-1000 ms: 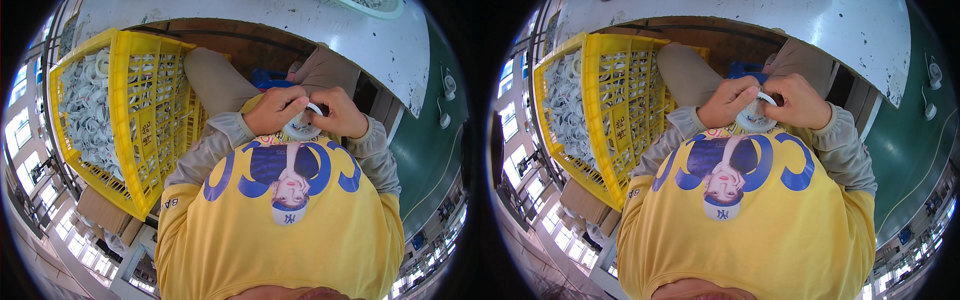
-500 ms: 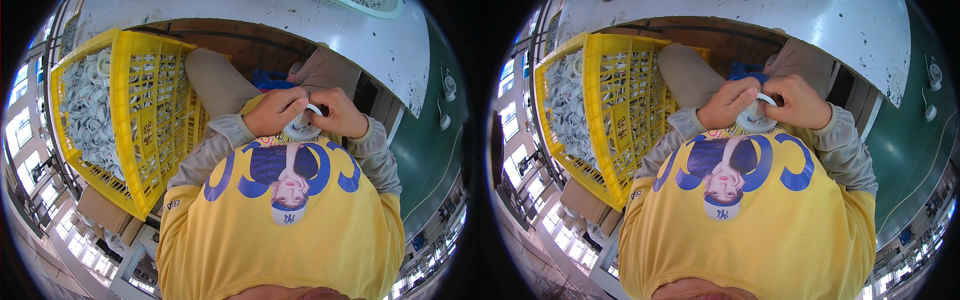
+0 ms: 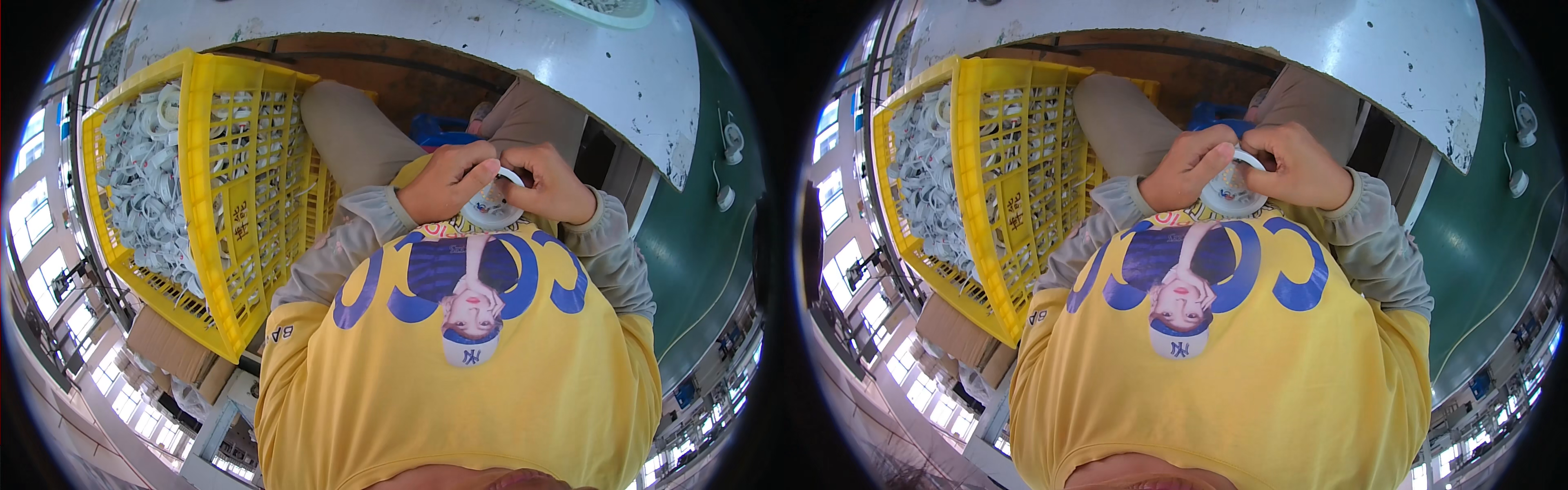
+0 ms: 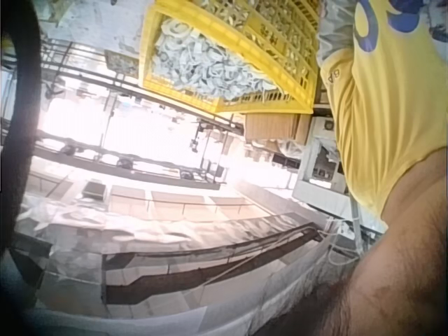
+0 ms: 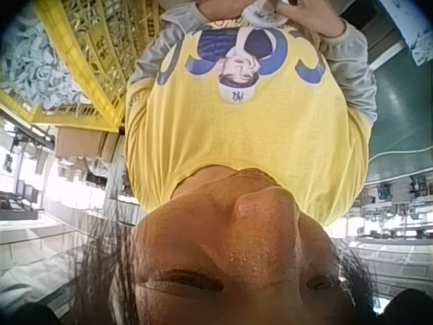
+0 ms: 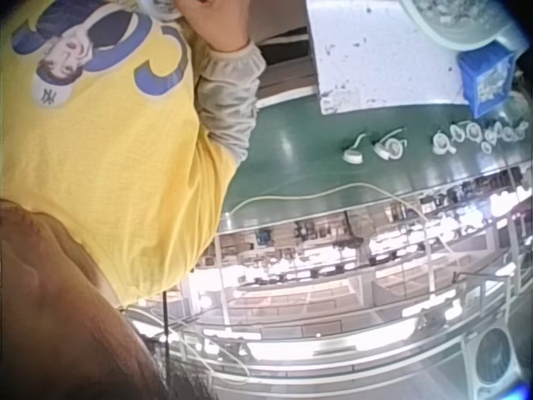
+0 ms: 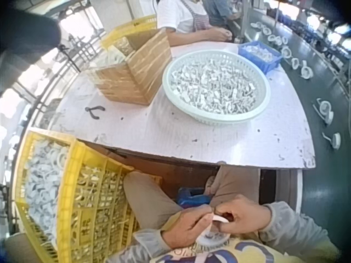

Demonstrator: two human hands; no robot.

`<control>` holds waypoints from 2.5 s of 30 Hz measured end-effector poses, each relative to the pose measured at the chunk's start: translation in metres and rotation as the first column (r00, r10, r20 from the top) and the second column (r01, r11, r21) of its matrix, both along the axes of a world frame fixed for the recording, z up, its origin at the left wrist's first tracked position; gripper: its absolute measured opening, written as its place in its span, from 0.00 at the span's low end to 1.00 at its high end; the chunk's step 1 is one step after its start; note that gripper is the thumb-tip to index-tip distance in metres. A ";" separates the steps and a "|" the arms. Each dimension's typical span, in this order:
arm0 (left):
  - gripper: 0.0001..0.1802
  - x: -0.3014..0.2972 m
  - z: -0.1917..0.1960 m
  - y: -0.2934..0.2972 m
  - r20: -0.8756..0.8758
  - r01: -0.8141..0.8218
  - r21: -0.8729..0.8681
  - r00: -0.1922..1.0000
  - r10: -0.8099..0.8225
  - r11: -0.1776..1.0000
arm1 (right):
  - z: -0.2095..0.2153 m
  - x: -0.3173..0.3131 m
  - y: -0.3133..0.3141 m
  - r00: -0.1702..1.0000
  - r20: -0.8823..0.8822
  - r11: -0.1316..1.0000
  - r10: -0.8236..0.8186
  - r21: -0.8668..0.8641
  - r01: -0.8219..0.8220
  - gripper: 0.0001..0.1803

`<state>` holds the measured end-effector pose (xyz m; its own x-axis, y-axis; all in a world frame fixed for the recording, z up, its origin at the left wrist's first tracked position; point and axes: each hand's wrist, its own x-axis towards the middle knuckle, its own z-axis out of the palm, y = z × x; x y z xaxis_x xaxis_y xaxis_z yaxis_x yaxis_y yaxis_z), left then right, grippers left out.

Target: The person assembles light fixtures by taking lamp housings from a yellow crate, inserting small plastic clips from a bowl into the housings by hand, and placing the assembled units onto a conveyor belt.

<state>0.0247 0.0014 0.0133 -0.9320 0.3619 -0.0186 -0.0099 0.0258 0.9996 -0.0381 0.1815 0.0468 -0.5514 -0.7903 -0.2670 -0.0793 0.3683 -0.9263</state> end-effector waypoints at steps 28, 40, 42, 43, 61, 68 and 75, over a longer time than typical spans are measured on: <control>0.14 -0.005 0.000 0.002 0.062 -0.069 0.048 0.996 0.066 0.996 | -0.011 -0.004 0.001 0.988 -0.077 0.985 -0.131 -0.123 0.121 0.07; 0.29 -0.003 -0.012 -0.002 0.272 -0.261 0.431 0.950 0.151 0.864 | 0.005 -0.006 -0.007 0.970 0.063 0.886 -0.233 -0.397 0.239 0.13; 0.31 -0.003 -0.013 -0.003 0.289 -0.282 0.465 0.944 0.157 0.839 | 0.003 -0.006 -0.008 0.976 0.025 0.874 -0.218 -0.441 0.207 0.16; 0.31 -0.003 -0.013 -0.004 0.286 -0.275 0.466 0.946 0.151 0.841 | 0.004 -0.006 -0.008 0.974 0.022 0.872 -0.225 -0.441 0.211 0.16; 0.34 -0.001 -0.013 0.002 0.275 -0.300 0.363 0.939 0.206 0.882 | -0.003 0.007 -0.012 0.917 0.325 0.841 -0.231 -0.406 0.356 0.11; 0.29 -0.003 -0.011 0.008 0.425 -0.415 0.406 0.875 0.234 0.814 | -0.009 0.004 -0.011 0.847 0.520 0.756 -0.113 -0.508 0.413 0.14; 0.30 -0.006 -0.017 0.002 0.294 -0.271 0.441 0.944 0.148 0.856 | -0.009 0.005 -0.011 0.887 0.429 0.760 -0.172 -0.515 0.396 0.13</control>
<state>0.0185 0.0039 -0.0036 -0.9747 0.1814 -0.1304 -0.2030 -0.4752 0.8561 -0.0330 0.1703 0.0374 -0.7388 -0.6733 -0.0279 0.2955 -0.2865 -0.9114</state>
